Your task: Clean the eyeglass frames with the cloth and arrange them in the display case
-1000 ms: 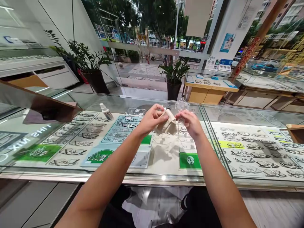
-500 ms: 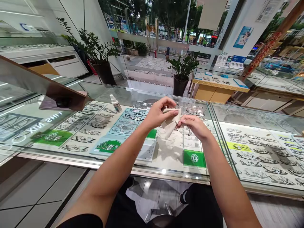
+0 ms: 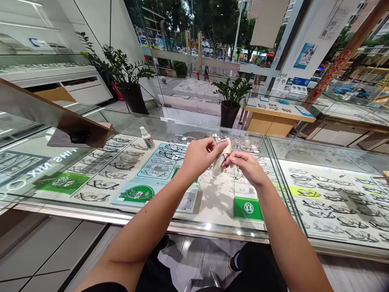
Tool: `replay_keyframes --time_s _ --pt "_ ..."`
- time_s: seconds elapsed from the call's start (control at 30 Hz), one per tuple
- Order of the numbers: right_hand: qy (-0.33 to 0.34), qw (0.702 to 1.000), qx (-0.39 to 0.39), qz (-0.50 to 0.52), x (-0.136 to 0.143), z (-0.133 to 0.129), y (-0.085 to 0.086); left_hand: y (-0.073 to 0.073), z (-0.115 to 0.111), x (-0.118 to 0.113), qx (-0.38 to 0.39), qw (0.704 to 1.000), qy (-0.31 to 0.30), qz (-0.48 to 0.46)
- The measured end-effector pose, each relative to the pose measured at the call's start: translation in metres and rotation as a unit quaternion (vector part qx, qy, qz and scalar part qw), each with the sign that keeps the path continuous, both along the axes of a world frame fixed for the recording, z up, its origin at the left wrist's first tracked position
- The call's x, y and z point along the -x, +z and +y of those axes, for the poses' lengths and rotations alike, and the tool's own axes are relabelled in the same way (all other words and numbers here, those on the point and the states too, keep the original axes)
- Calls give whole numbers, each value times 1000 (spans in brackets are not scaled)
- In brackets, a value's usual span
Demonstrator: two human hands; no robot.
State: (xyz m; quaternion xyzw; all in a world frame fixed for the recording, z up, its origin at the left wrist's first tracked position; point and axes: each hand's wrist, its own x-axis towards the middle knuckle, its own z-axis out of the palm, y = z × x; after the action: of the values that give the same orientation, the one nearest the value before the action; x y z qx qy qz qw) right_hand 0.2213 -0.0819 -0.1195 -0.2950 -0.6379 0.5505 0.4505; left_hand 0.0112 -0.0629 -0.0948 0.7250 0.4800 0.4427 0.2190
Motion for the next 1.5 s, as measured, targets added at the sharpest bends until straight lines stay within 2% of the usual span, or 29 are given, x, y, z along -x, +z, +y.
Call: replay_keyframes --time_s 0.17,0.37,0.5,0.67,0.87,1.03,1.27,1.37,1.5 --pt "-22 999 -10 -24 2 0 1 -3 7 -3 126 983 -95 -93" --pt "-30 999 3 -38 6 -1 3 -11 9 -13 226 907 -243 -258" --pt "-40 999 23 -20 8 1 -2 -16 8 -22 270 849 -280 -358" --pt "-27 999 42 11 7 4 -10 -19 13 -27 276 813 -310 -407" --pt "-21 997 62 37 8 3 -10 -19 18 -20 273 801 -345 -405" --pt "-32 996 74 32 10 3 -13 -17 14 -21 251 823 -309 -405" --pt "-45 997 48 28 17 3 -17 -23 12 -29 229 848 -249 -408" --pt "-55 998 37 -1 18 1 -13 -23 16 -28 232 853 -248 -397" --pt "-79 996 31 4 15 1 -10 -20 21 -23 231 844 -262 -406"
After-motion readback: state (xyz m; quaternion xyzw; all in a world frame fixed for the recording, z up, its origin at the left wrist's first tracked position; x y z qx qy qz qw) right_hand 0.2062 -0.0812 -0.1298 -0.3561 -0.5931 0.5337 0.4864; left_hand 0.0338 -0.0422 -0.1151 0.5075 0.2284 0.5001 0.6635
